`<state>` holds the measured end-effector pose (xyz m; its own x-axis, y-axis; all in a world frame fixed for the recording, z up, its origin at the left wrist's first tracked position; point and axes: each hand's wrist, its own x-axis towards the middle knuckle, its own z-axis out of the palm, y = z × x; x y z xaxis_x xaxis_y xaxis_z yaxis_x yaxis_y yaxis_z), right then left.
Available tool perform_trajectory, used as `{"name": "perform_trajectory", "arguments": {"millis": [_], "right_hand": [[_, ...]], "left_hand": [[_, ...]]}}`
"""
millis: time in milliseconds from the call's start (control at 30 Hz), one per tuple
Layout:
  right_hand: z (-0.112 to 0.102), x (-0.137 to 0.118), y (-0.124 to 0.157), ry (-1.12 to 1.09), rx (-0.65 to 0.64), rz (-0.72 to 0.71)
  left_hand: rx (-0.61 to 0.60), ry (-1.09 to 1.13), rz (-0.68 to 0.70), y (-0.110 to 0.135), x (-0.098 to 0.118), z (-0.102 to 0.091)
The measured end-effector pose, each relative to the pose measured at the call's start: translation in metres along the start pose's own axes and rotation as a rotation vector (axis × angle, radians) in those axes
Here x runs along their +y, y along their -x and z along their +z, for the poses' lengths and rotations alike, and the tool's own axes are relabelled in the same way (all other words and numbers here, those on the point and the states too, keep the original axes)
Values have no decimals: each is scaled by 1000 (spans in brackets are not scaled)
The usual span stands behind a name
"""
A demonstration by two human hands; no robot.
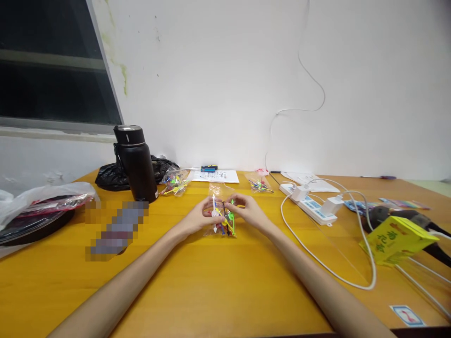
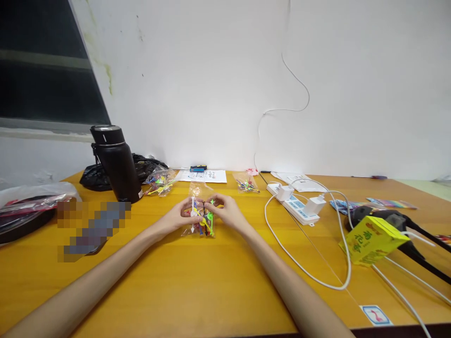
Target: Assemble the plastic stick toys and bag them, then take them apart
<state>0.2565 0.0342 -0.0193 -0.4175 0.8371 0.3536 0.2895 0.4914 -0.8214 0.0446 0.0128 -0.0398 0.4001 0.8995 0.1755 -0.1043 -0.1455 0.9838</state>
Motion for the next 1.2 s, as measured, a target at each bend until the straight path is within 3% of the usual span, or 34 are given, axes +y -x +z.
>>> {"name": "perform_trajectory", "arguments": {"millis": [233, 567, 900, 1200], "right_hand": [[4, 10, -1, -213, 68, 46], [4, -1, 0, -278, 94, 52], [5, -7, 2, -284, 144, 76], [0, -18, 4, -345, 84, 92]], "left_hand": [[-28, -4, -14, 1, 0, -3], [129, 55, 8, 2, 13, -1], [214, 101, 23, 2, 18, -2], [146, 128, 59, 4, 18, -4]]}}
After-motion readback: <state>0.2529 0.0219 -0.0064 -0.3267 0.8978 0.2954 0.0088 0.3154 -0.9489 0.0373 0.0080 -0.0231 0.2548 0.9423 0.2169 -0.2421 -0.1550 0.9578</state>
